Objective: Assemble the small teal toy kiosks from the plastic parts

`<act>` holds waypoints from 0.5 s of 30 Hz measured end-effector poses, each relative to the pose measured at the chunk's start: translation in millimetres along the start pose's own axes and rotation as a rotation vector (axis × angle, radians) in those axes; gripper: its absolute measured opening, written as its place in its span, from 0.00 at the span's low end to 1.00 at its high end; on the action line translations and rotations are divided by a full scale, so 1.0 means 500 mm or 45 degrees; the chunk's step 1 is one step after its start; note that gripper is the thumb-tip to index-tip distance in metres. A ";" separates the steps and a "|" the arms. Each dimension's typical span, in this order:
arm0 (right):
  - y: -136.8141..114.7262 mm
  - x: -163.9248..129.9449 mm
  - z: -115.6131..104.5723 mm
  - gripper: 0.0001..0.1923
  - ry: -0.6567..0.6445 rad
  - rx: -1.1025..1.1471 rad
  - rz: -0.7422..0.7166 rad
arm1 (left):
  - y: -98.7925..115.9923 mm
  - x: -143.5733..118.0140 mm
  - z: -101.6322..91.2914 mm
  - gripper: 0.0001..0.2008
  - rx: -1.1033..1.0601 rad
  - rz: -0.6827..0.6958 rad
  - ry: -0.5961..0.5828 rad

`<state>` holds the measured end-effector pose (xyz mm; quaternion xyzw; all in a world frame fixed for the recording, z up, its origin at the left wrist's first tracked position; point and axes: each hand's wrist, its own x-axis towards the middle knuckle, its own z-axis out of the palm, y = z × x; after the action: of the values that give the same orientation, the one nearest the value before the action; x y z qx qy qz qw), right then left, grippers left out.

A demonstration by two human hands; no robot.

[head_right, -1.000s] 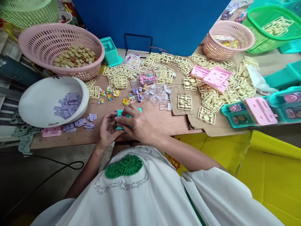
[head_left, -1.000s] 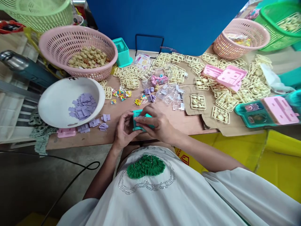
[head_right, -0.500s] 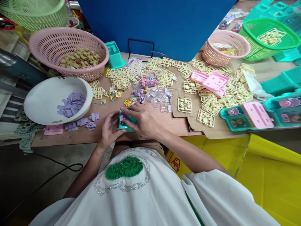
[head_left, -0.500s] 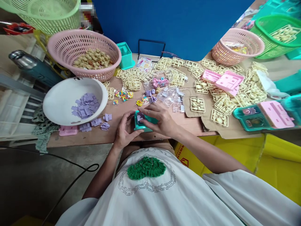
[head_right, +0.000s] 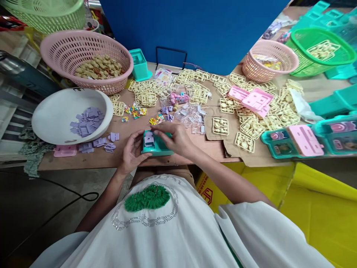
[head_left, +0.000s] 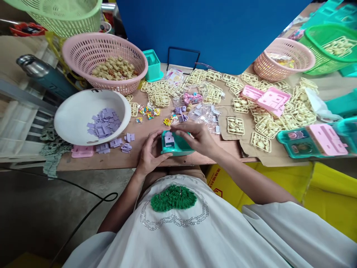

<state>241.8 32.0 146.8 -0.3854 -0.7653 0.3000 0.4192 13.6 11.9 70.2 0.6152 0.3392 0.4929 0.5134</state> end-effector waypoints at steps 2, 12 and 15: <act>0.005 0.001 -0.015 0.16 -0.023 0.097 0.057 | -0.001 0.000 0.000 0.40 -0.006 -0.017 -0.001; -0.014 0.002 0.023 0.13 -0.068 -0.359 -0.251 | 0.000 -0.001 -0.002 0.39 0.002 -0.036 -0.025; -0.025 0.006 0.020 0.12 -0.127 -0.482 -0.275 | 0.004 0.001 -0.002 0.38 0.024 -0.011 -0.029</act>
<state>227.7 26.7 152.9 -0.3579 -0.8645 0.1230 0.3308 12.8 12.3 72.3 0.6241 0.3404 0.4805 0.5136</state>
